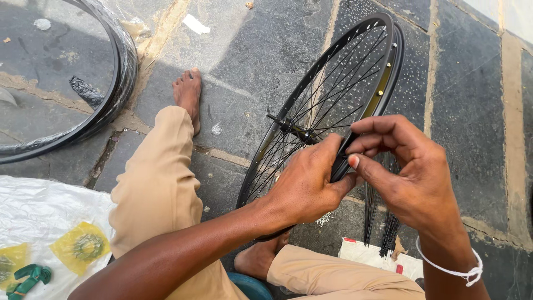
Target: The person laces a bicycle wheel by inserting spokes into the hub and rim, then securing them with nipples. They repeatedly rotate the wheel to access different spoke holes and tighten the nipples by hand.
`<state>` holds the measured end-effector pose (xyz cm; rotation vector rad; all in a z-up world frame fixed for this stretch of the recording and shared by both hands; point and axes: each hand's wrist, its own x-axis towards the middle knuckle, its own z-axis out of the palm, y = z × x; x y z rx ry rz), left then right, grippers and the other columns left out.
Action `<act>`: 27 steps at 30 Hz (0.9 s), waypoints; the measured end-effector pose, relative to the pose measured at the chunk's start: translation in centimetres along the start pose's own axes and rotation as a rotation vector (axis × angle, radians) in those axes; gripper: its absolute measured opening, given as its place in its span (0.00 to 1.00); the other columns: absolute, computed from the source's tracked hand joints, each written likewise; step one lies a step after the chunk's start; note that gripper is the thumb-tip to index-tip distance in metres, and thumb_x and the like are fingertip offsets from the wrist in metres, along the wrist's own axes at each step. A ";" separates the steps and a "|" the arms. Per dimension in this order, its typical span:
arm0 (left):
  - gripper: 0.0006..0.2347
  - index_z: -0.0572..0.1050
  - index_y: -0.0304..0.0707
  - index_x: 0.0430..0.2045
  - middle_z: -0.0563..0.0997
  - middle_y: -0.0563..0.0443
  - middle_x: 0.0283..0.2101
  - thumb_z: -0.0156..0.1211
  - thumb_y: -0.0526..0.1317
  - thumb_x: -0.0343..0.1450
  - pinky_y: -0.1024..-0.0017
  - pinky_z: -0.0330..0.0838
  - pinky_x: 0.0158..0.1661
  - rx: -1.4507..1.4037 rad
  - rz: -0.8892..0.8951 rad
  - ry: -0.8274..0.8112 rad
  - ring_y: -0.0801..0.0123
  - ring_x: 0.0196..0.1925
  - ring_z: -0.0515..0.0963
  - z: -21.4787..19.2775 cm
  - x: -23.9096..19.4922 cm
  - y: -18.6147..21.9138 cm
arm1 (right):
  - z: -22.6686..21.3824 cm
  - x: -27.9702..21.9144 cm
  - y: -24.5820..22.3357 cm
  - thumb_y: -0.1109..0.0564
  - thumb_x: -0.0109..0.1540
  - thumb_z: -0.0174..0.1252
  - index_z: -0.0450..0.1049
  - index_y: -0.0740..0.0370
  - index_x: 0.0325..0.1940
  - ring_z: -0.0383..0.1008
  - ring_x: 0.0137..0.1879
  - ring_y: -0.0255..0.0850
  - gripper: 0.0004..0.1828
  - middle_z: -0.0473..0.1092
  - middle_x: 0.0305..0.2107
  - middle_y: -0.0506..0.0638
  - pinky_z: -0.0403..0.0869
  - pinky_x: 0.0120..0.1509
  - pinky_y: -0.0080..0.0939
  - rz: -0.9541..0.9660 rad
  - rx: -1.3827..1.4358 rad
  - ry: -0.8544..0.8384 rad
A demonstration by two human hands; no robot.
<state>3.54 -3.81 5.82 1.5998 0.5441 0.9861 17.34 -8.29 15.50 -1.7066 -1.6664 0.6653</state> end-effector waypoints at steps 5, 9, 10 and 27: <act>0.13 0.66 0.31 0.37 0.78 0.41 0.26 0.64 0.38 0.69 0.59 0.73 0.30 -0.014 -0.071 -0.027 0.54 0.29 0.83 -0.1 0.2 -0.1 | 0.2 0.6 -0.1 0.69 0.56 0.65 0.73 0.70 0.53 0.77 0.45 0.34 0.21 0.76 0.37 0.52 0.77 0.50 0.33 -0.017 -0.106 0.011; 0.13 0.67 0.30 0.37 0.77 0.43 0.25 0.63 0.39 0.68 0.59 0.71 0.28 0.002 -0.030 0.007 0.55 0.27 0.81 -0.5 0.2 0.4 | 1.0 -0.3 1.5 0.66 0.53 0.67 0.71 0.72 0.55 0.69 0.43 0.35 0.26 0.71 0.38 0.53 0.71 0.48 0.34 -0.104 -0.198 0.108; 0.13 0.67 0.29 0.36 0.77 0.44 0.23 0.63 0.40 0.68 0.59 0.71 0.27 0.015 -0.028 -0.002 0.55 0.25 0.80 -0.7 0.2 0.5 | 1.2 -0.8 2.1 0.65 0.52 0.68 0.70 0.72 0.56 0.67 0.42 0.36 0.28 0.69 0.38 0.53 0.71 0.48 0.35 -0.126 -0.195 0.166; 0.19 0.73 0.33 0.62 0.71 0.39 0.61 0.52 0.45 0.79 0.61 0.64 0.64 0.270 0.181 0.185 0.56 0.63 0.68 -3.6 -0.3 -0.2 | 12.1 1.3 12.0 0.59 0.65 0.60 0.71 0.73 0.59 0.77 0.55 0.43 0.20 0.75 0.48 0.57 0.74 0.65 0.43 -0.172 1.449 0.106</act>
